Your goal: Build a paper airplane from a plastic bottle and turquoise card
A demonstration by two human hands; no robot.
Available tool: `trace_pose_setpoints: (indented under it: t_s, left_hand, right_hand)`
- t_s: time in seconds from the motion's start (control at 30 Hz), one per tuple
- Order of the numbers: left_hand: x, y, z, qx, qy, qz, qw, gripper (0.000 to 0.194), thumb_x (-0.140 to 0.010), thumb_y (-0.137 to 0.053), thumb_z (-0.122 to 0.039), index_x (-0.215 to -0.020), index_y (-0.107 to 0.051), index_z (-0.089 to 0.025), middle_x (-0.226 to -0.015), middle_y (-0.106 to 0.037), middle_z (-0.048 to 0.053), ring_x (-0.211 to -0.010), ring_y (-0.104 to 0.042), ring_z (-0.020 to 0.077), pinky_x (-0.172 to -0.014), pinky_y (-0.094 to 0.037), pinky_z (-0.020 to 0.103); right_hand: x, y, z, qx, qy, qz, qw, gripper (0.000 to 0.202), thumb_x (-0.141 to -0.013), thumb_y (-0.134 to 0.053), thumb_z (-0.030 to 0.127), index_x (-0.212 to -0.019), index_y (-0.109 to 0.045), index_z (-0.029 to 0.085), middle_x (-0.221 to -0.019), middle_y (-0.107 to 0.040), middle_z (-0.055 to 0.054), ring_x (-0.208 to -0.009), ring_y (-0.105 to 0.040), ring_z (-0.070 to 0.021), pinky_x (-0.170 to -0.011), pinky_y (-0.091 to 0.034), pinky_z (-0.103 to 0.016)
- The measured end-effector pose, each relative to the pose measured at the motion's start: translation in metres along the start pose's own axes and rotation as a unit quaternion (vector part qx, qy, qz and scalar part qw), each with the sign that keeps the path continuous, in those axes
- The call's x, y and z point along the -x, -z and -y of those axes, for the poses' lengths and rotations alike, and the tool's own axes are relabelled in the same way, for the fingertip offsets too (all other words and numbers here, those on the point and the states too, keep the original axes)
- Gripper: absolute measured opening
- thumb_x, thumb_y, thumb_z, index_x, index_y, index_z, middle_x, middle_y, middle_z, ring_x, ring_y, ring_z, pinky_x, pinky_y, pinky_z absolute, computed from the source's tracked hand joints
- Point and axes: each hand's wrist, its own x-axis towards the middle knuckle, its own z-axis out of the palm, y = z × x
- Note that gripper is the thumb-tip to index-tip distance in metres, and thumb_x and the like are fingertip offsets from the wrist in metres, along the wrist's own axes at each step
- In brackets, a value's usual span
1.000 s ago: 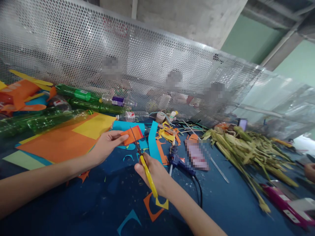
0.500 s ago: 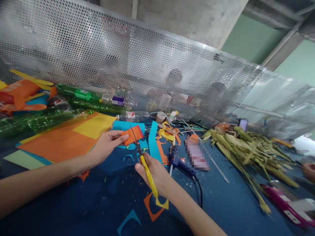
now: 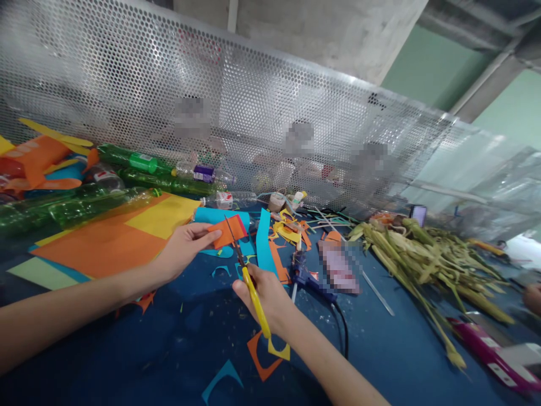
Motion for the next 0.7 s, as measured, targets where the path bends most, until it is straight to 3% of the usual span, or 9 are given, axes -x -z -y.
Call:
trace_pose_setpoints:
  t_s: [0.27,0.4,0.5,0.6,0.7]
  left_hand:
    - [-0.002,0.002,0.001,-0.014,0.005,0.008,1.000,0.026,-0.074,-0.061,-0.039,-0.086,-0.067,-0.017,-0.081,-0.068,0.003,-0.073,-0.063,0.0171,-0.069,-0.050,0.029]
    - [-0.006,0.003,0.008,0.008,0.027,0.015,0.999,0.026,-0.073,-0.062,-0.038,-0.085,-0.067,-0.015,-0.079,-0.068,0.004,-0.072,-0.063,0.0165,-0.070,-0.052,0.030]
    - [-0.009,0.005,0.018,0.024,0.051,0.020,0.998,0.026,-0.072,-0.063,-0.036,-0.085,-0.066,-0.015,-0.080,-0.068,0.004,-0.071,-0.063,0.0163,-0.073,-0.052,0.033]
    - [-0.013,0.009,0.027,0.009,0.061,0.018,0.998,0.025,-0.072,-0.062,-0.035,-0.086,-0.065,-0.015,-0.082,-0.068,0.004,-0.074,-0.063,0.0170,-0.075,-0.052,0.034]
    - [-0.013,0.010,0.030,-0.059,0.053,0.013,0.997,0.026,-0.073,-0.059,-0.036,-0.087,-0.065,-0.015,-0.083,-0.068,0.005,-0.074,-0.063,0.0180,-0.071,-0.051,0.032]
  right_hand:
    - [-0.004,-0.005,-0.006,0.046,0.010,-0.041,0.998,0.046,-0.083,-0.030,0.061,-0.061,-0.032,0.020,-0.051,-0.032,0.005,-0.047,-0.031,-0.0093,-0.043,-0.022,-0.023]
    - [-0.007,-0.009,-0.007,0.053,-0.003,-0.052,0.997,0.046,-0.083,-0.031,0.059,-0.058,-0.033,0.020,-0.051,-0.032,0.005,-0.047,-0.032,-0.0089,-0.044,-0.025,-0.023]
    - [-0.009,-0.015,-0.010,-0.023,-0.088,-0.042,0.995,0.046,-0.081,-0.034,0.061,-0.059,-0.037,0.020,-0.046,-0.035,0.005,-0.040,-0.037,-0.0088,-0.038,-0.028,-0.022]
    - [-0.013,-0.019,-0.016,-0.120,-0.220,-0.025,0.968,0.048,-0.074,-0.039,0.069,-0.064,-0.043,0.021,-0.040,-0.037,0.007,-0.028,-0.041,-0.0105,-0.028,-0.030,-0.021]
    - [-0.021,-0.014,-0.020,-0.167,-0.287,-0.020,0.943,0.055,-0.073,-0.030,0.074,-0.060,-0.042,0.022,-0.034,-0.037,0.006,-0.024,-0.042,-0.0118,-0.024,-0.034,-0.022]
